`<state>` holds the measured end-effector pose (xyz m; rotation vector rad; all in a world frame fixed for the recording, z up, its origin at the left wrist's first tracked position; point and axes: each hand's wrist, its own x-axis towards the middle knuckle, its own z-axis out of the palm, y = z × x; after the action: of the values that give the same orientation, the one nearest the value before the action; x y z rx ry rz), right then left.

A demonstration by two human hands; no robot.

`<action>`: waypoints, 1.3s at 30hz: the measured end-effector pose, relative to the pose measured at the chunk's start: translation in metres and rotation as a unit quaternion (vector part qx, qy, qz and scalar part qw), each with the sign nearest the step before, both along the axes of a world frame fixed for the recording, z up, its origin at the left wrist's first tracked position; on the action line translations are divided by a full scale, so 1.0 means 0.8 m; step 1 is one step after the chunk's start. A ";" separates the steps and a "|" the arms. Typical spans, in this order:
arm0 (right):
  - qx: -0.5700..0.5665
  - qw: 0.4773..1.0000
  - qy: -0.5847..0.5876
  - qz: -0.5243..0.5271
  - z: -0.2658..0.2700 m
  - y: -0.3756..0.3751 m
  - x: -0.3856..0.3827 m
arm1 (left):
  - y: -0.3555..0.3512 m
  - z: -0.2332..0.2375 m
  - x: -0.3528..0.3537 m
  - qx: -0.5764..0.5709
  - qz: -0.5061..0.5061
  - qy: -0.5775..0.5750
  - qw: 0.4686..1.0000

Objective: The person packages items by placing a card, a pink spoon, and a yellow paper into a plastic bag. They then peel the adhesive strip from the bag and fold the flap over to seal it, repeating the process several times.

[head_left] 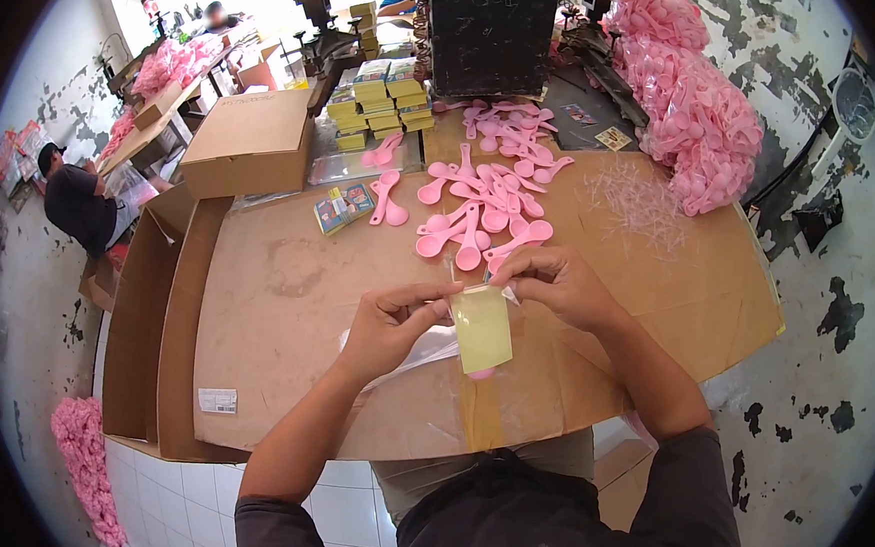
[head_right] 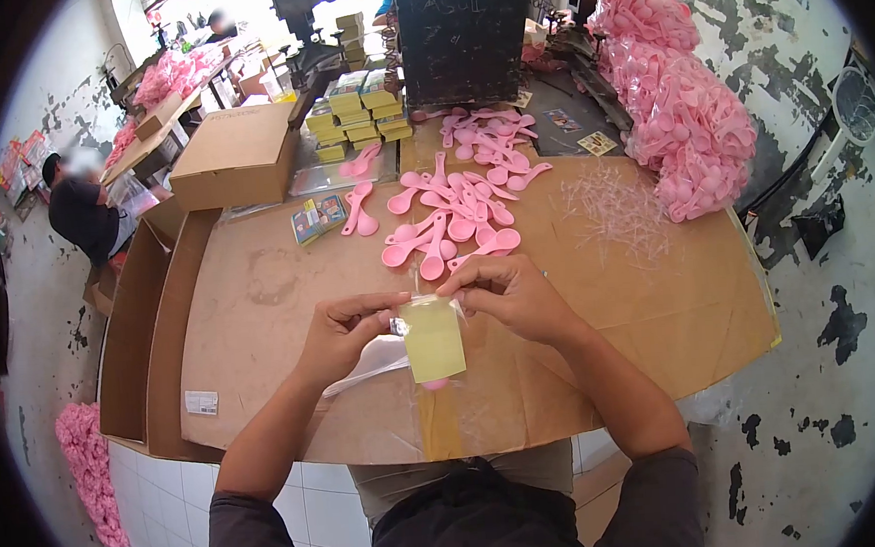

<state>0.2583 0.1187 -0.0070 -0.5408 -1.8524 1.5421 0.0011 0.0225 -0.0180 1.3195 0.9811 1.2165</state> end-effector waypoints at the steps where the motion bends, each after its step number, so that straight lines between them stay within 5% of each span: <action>1: 0.000 1.000 -0.002 0.008 0.001 0.002 0.002 | 0.001 -0.002 -0.004 -0.006 -0.011 -0.025 1.000; 5: 0.017 0.999 -0.036 0.005 0.011 -0.002 0.006 | 0.003 -0.002 -0.003 -0.045 -0.026 -0.089 0.995; 8: 0.016 1.000 -0.019 0.005 0.007 -0.004 0.001 | 0.000 0.005 0.003 -0.013 0.007 0.022 1.000; 21: -0.065 0.995 -0.019 0.069 0.008 -0.014 0.000 | -0.004 0.016 0.011 0.022 0.011 -0.012 1.000; 24: -0.023 0.998 0.006 0.050 0.016 -0.025 0.002 | -0.021 0.022 0.014 -0.005 -0.025 -0.002 1.000; 27: 0.183 0.979 -0.079 -0.040 0.057 -0.062 0.006 | -0.049 0.031 0.000 -0.069 -0.018 0.017 0.997; 29: 0.261 0.964 -0.058 -0.006 0.082 -0.095 0.025 | -0.080 0.046 -0.025 -0.058 0.026 0.058 0.996; 31: 0.154 0.974 0.060 0.152 0.120 -0.136 0.046 | -0.115 0.046 -0.078 -0.001 0.136 0.116 0.984; 33: 0.153 0.945 0.183 0.222 0.154 -0.161 0.051 | -0.145 0.060 -0.132 0.097 0.302 0.158 0.935; 34: 0.170 0.926 0.247 0.228 0.169 -0.170 0.046 | -0.160 0.071 -0.166 0.130 0.411 0.284 0.857; 35: 0.190 0.911 0.299 0.211 0.182 -0.178 0.037 | -0.166 0.071 -0.198 0.202 0.501 0.285 0.792; 37: 0.216 0.892 0.361 0.167 0.193 -0.187 0.016 | -0.183 0.078 -0.297 0.210 0.595 0.455 0.629; 39: 0.225 0.885 0.381 0.145 0.194 -0.194 0.002 | -0.170 0.079 -0.338 0.185 0.578 0.518 0.603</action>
<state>0.2602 -0.0361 0.1480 0.5225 -1.5895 1.1720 -0.2691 -0.1136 0.0449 1.7767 2.8967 1.5544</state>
